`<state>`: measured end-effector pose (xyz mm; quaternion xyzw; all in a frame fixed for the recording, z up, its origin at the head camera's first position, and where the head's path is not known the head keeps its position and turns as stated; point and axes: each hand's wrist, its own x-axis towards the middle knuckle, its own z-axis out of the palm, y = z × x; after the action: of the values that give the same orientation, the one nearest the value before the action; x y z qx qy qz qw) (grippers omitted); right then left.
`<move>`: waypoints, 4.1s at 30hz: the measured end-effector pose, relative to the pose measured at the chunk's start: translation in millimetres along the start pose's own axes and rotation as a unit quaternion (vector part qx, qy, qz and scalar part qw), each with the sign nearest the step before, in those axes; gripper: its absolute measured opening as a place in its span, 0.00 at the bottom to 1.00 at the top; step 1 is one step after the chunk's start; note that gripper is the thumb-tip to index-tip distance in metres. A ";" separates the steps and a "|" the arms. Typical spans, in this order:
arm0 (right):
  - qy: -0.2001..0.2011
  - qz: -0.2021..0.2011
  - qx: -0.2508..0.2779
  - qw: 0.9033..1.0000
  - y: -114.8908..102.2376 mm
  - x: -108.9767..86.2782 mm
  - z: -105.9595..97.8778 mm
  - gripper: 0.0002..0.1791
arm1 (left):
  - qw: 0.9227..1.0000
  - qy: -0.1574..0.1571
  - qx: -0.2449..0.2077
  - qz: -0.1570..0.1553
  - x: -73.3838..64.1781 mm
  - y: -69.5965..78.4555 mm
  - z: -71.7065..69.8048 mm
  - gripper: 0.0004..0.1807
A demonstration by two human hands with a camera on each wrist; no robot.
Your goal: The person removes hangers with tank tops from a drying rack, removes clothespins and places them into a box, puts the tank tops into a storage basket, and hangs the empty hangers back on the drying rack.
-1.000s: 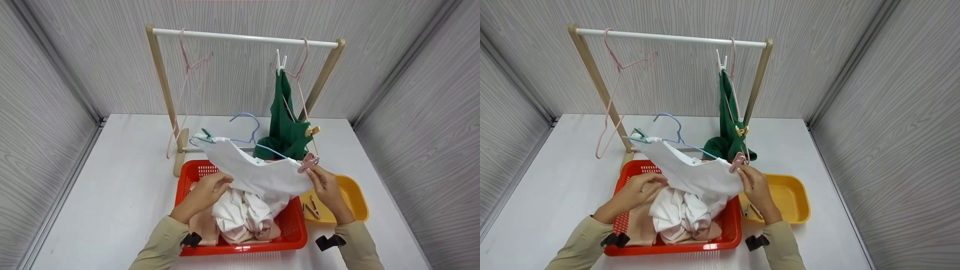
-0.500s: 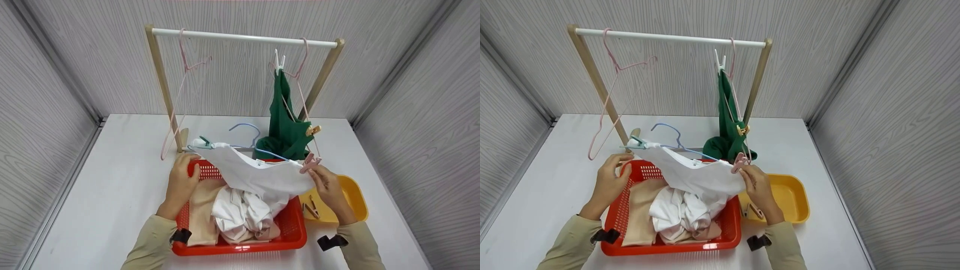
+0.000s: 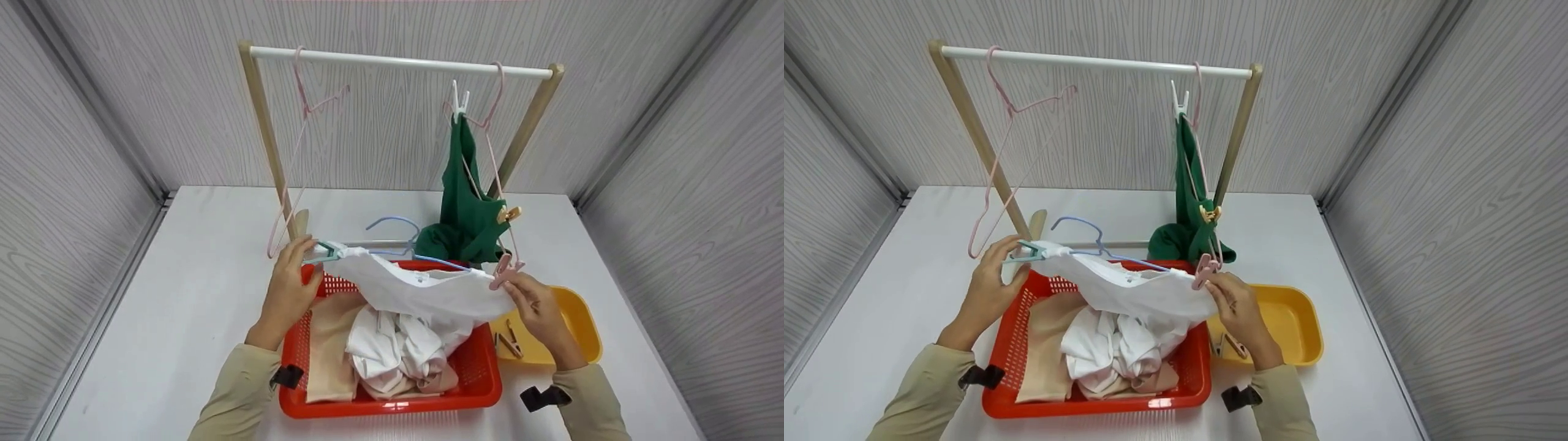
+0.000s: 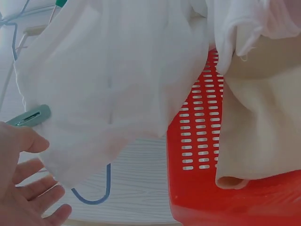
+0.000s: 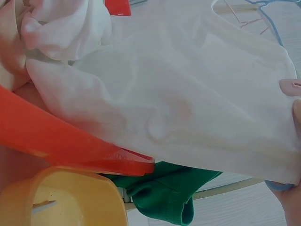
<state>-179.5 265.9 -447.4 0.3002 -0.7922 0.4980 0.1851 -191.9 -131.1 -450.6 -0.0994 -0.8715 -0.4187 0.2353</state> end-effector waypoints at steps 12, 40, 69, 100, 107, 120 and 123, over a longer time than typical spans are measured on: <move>-0.007 0.004 0.007 1.000 -1.7 2.7 3.2 0.12 | 0.997 -0.053 0.026 0.042 -6.1 -2.5 -9.4 0.11; 0.028 0.022 -0.058 0.998 -2.4 4.3 4.4 0.11 | 0.998 -0.045 -0.022 0.039 -20.3 -2.5 -5.2 0.07; 0.054 -0.006 -0.007 0.998 -15.0 12.3 1.2 0.21 | 0.999 -0.029 -0.008 0.040 -25.0 -4.2 -0.9 0.06; 0.084 -0.046 -0.092 0.991 -19.9 12.6 -2.2 0.14 | 0.998 -0.047 -0.037 -0.004 -29.8 -1.6 1.6 0.10; 0.097 -0.036 -0.028 0.994 -18.7 7.8 -7.0 0.14 | 0.998 -0.045 -0.033 -0.008 -29.3 -4.3 3.4 0.10; 0.072 0.002 -0.019 0.997 -14.3 -1.7 -11.1 0.19 | 0.999 -0.038 -0.033 -0.003 -28.6 -4.8 4.1 0.09; 0.072 0.017 -0.019 0.997 -13.5 -3.4 -12.6 0.19 | 0.999 -0.038 -0.035 -0.010 -28.4 -4.2 3.5 0.10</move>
<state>-168.1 273.8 -434.8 0.2466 -0.7913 0.5062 0.2384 -169.9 -130.4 -469.3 -0.1151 -0.8654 -0.4475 0.1939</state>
